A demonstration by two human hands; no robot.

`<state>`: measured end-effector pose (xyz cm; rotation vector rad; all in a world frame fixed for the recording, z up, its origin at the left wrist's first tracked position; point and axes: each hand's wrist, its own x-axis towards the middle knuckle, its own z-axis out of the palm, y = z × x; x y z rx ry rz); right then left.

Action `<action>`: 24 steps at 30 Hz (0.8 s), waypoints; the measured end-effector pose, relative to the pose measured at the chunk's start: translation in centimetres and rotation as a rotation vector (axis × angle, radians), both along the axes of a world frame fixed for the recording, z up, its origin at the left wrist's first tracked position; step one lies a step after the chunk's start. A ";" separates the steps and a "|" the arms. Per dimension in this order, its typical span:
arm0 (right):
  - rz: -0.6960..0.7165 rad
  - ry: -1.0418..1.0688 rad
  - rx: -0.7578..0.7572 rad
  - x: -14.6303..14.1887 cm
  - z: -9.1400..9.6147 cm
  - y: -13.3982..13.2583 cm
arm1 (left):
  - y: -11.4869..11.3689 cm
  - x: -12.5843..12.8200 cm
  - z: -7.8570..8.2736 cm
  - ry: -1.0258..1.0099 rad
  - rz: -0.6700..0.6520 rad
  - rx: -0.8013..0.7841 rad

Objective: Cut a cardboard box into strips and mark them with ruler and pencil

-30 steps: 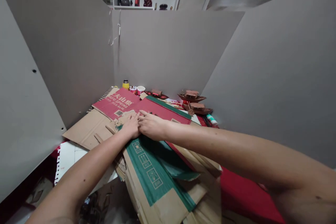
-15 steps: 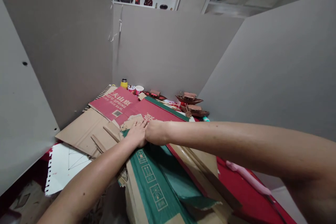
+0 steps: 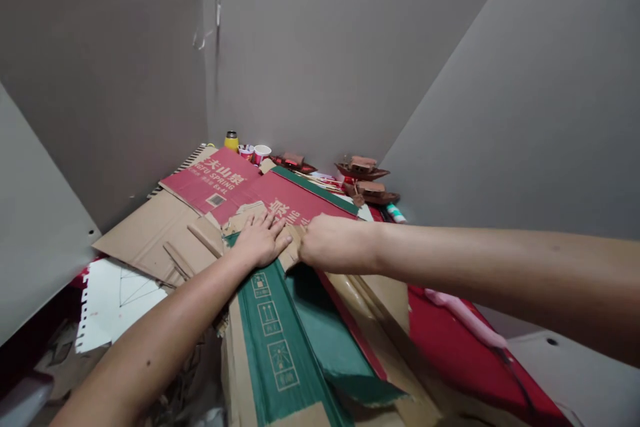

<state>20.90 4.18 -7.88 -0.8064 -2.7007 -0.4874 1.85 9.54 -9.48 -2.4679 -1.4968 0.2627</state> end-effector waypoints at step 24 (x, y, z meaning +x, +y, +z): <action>0.123 0.241 0.261 -3.2 -4.2 4.8 | -0.7 3.3 4.7 0.076 -0.170 0.100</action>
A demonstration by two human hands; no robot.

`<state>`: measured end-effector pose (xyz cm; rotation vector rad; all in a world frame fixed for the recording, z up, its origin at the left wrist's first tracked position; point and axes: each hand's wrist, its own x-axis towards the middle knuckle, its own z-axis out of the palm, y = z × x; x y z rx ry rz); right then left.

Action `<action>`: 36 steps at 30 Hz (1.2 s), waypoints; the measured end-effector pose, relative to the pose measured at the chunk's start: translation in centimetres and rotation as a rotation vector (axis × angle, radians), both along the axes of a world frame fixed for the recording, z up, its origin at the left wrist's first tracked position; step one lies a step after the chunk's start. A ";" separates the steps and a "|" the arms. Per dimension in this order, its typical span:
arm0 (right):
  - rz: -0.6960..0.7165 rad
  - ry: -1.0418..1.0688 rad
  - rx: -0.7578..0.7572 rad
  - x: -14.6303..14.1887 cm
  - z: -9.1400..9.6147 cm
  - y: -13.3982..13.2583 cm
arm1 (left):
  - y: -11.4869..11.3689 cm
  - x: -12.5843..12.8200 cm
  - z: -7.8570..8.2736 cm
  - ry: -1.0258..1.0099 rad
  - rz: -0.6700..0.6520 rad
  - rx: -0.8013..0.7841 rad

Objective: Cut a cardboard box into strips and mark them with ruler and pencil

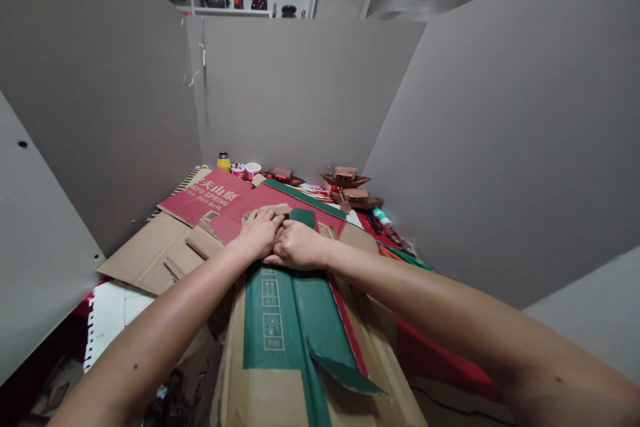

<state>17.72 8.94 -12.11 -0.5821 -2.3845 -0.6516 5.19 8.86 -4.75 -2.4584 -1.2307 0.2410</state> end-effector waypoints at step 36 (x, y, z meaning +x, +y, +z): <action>-0.005 0.122 -0.036 3.0 -3.1 -0.2 | 3.4 0.7 -1.3 -0.003 0.143 -0.126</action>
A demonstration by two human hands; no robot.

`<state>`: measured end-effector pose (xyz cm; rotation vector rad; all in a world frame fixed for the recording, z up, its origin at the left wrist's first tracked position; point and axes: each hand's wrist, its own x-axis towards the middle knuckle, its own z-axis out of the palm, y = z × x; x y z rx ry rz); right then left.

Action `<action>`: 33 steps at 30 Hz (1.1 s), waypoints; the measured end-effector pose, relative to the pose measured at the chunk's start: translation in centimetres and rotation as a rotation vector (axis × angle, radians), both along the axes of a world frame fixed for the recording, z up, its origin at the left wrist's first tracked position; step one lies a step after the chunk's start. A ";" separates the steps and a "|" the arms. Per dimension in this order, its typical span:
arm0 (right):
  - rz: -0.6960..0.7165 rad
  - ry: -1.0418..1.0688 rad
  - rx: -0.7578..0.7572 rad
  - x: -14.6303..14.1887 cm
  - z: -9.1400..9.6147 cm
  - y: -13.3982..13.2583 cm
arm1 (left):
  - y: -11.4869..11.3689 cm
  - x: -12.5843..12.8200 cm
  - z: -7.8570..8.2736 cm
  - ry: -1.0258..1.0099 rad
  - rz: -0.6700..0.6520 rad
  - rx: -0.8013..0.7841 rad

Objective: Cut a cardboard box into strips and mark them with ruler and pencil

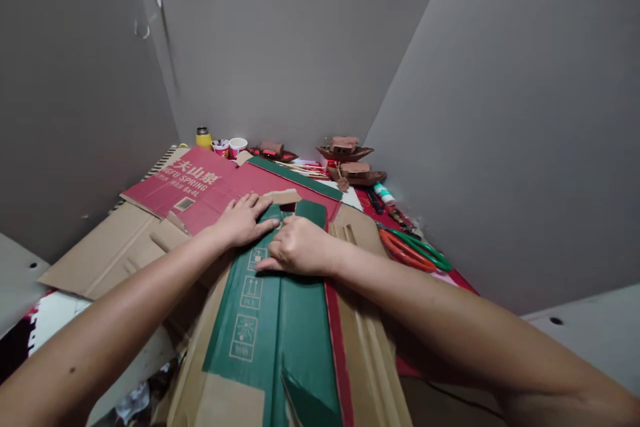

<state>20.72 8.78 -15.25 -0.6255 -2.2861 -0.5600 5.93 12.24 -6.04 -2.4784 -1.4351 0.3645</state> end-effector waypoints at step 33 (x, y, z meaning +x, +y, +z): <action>0.040 -0.058 -0.363 -0.8 0.8 4.4 | 1.6 -1.3 -3.3 -0.074 0.100 0.093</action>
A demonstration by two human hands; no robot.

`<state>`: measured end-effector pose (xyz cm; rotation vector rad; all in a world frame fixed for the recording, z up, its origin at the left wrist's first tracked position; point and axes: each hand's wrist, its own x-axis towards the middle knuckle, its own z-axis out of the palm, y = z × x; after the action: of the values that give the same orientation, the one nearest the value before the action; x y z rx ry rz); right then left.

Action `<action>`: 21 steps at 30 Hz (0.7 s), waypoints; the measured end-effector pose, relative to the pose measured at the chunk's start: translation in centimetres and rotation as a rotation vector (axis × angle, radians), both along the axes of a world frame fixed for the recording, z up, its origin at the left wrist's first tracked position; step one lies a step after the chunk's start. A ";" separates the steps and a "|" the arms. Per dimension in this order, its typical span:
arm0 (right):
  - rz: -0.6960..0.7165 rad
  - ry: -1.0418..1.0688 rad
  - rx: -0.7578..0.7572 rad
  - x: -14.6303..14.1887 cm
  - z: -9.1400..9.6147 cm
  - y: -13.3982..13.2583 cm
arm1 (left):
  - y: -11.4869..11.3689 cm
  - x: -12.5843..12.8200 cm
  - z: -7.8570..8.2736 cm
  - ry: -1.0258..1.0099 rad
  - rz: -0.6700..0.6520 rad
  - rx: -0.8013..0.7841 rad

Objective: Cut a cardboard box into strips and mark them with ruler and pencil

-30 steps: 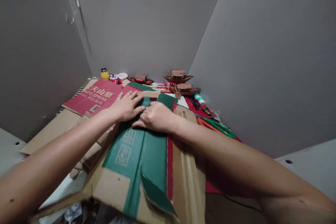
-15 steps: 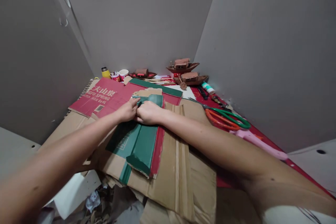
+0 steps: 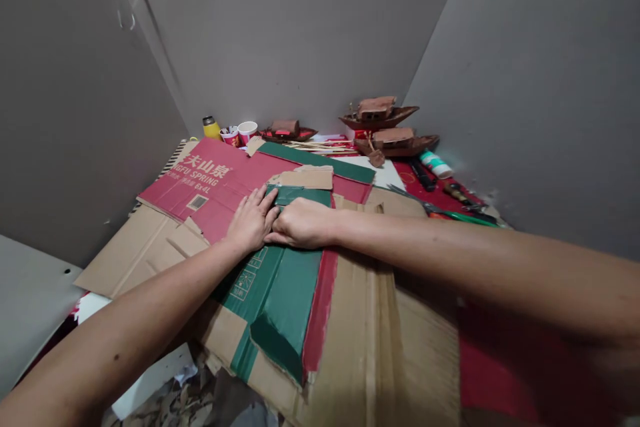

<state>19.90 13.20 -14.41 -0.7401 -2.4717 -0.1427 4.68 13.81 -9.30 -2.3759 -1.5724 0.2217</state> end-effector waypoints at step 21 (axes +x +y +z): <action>-0.047 0.105 -0.023 0.2 3.8 -13.6 | -0.8 0.7 -0.1 0.079 0.000 0.088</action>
<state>20.08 -0.44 -10.65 -0.7950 -2.3615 -0.0901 5.38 13.00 -9.41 -2.2722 -1.5141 0.2382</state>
